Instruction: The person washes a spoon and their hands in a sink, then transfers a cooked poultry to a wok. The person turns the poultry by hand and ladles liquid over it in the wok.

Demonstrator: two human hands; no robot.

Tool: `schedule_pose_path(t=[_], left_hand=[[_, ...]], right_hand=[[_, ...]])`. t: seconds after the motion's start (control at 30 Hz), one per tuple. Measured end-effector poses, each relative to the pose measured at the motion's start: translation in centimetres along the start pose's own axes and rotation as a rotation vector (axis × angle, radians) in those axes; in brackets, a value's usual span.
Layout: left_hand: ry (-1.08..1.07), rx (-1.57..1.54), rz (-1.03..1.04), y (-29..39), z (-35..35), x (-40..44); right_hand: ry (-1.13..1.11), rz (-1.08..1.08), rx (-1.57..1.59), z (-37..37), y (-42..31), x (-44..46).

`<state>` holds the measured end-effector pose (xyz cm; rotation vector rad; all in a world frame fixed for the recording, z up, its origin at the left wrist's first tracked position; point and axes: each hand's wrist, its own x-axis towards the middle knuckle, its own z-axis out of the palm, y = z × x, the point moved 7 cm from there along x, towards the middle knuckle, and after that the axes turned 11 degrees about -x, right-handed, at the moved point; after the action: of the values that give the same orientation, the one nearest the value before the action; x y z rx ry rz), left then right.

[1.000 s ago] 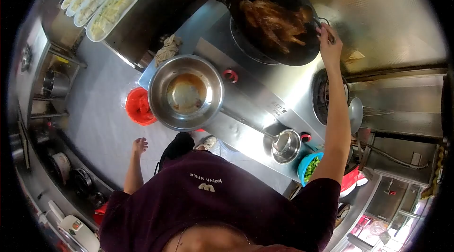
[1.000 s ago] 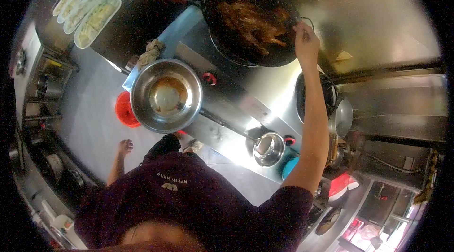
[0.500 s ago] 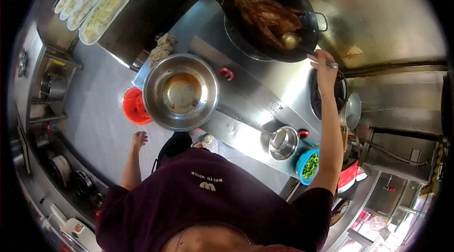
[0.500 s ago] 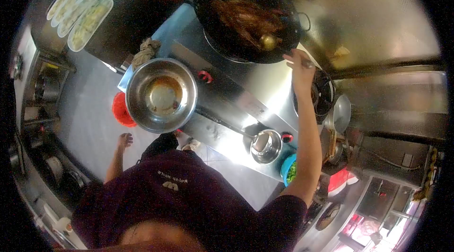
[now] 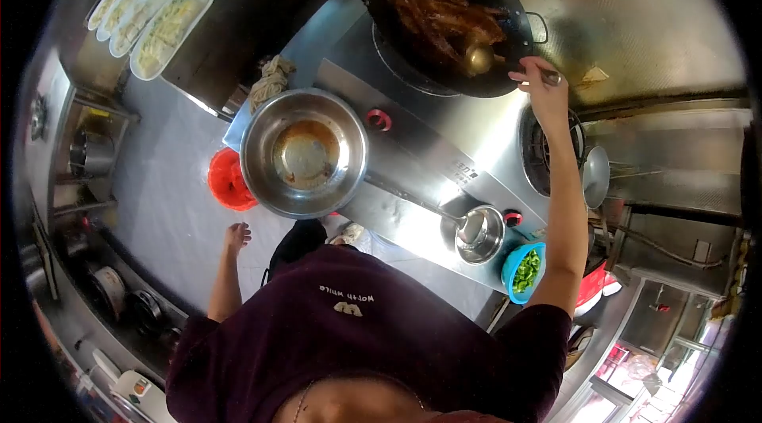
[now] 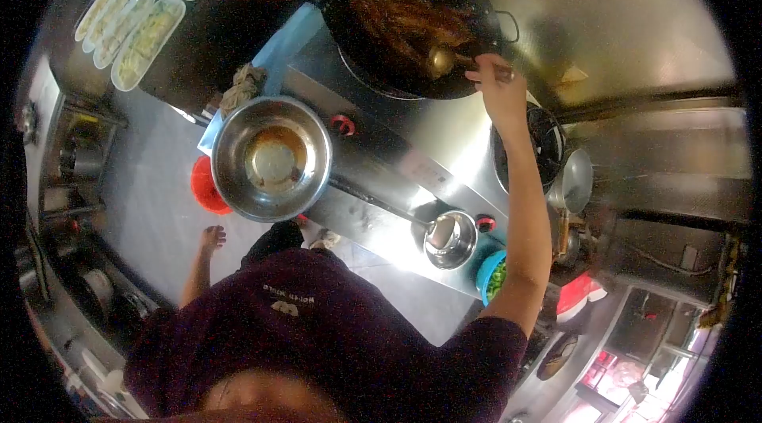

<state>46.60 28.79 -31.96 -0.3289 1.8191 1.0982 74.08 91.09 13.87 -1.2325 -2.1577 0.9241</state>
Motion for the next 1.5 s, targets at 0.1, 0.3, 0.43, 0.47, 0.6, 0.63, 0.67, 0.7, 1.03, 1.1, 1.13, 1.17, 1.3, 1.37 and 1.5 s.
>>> schedule_pose_path(t=[0.1,0.3,0.43,0.47,0.6,0.63,0.67,0.7,1.03,1.1,1.13,1.17,1.3,1.37,1.5], left_hand=[[0.009,-0.006,-0.063,-2.0,-0.8,0.1],[0.026,-0.004,-0.03,-2.2,-1.0,-0.6],[0.004,-0.018,-0.013,-1.2,-0.4,-0.1],[0.0,-0.019,-0.02,-1.1,-0.2,0.1],[-0.052,-0.072,0.026,-0.1,0.2,0.7],[-0.043,-0.068,0.051,0.2,0.4,0.3],[-0.035,-0.063,0.075,0.7,0.6,-0.2],[-0.035,-0.057,0.068,0.9,0.7,-0.4],[0.032,-0.03,-0.031,-1.5,-0.6,-1.0],[0.035,-0.029,-0.065,-2.2,-0.8,-0.7],[0.026,-0.036,-0.077,-3.1,-1.2,0.1],[0.018,-0.044,-0.09,-3.4,-1.1,0.2],[0.03,-0.045,-0.028,-2.6,-0.7,-0.8],[0.028,-0.049,0.01,-1.8,-0.4,-1.0],[0.006,-0.059,0.011,-1.3,-0.2,-0.5]], right_hand=[[0.064,0.068,0.11,-0.3,1.8,0.1],[0.068,-0.025,0.207,0.9,-0.3,-2.2],[-0.147,-0.558,-0.238,5.5,-2.1,-4.8],[-0.153,-0.67,-0.408,6.6,-3.1,-5.6],[-0.147,-0.73,-0.573,7.9,-2.8,-5.1],[-0.141,-0.748,-0.583,8.0,-2.6,-4.9],[-0.136,-0.765,-0.592,8.0,-2.3,-4.5],[-0.129,-0.783,-0.603,8.0,-1.8,-4.0],[0.052,0.002,0.195,2.5,5.0,3.3],[0.028,0.185,0.409,2.0,8.2,3.9],[0.015,0.273,0.513,2.1,9.8,4.0],[0.027,0.373,0.617,2.6,10.9,3.8],[0.022,0.389,0.796,3.8,12.6,1.8],[0.031,0.377,0.814,3.9,11.9,0.3],[0.037,0.376,0.836,3.5,10.8,-1.6]])
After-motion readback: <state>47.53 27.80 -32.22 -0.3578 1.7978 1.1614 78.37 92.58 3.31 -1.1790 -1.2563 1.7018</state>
